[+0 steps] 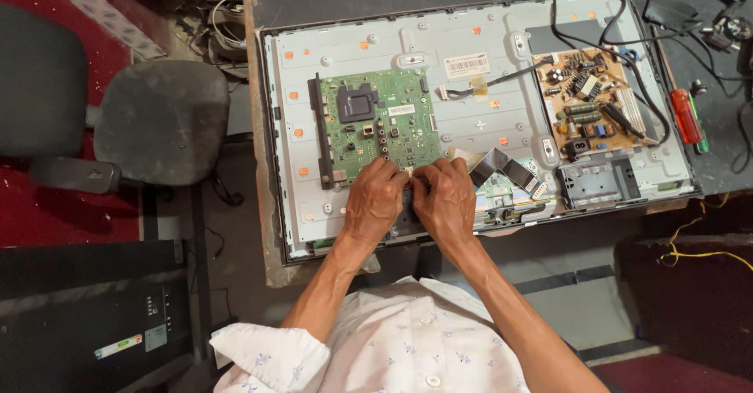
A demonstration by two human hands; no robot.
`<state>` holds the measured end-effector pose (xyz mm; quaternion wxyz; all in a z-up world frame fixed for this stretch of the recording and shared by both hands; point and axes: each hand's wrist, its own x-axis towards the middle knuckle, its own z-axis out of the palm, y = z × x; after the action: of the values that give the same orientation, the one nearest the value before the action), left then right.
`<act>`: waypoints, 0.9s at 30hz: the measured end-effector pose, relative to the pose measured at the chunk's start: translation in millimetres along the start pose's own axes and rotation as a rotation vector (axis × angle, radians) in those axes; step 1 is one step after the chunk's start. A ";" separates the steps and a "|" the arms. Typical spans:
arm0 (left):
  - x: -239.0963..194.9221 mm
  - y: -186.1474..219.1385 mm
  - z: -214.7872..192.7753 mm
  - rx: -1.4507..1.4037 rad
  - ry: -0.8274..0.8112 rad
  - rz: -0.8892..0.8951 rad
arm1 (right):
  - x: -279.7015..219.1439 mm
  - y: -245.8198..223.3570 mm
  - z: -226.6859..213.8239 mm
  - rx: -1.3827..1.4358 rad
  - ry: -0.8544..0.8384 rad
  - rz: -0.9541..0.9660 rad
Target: The person uses a red-handled screwdriver to loosen screws on a green circuit board inside a disassembled television chassis. They then connect a ribbon cable to the board and adjust the position of the chassis on the workbench.
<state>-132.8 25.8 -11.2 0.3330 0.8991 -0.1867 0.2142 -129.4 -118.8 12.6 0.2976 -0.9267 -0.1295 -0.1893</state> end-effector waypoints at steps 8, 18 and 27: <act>-0.4 0.2 6.0 -0.063 0.042 -0.063 | 1.6 1.0 0.6 -0.039 0.017 -0.044; -1.1 7.9 9.3 -0.032 0.101 -0.072 | -1.7 4.5 -0.7 -0.004 0.005 -0.006; -0.8 9.1 5.2 -0.054 0.077 -0.083 | -3.8 11.6 7.4 0.084 -0.055 0.118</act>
<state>-136.5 16.0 -10.4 0.3727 0.8878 -0.1420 0.2295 -126.8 -124.1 -0.4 0.3434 -0.9242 -0.0905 -0.1402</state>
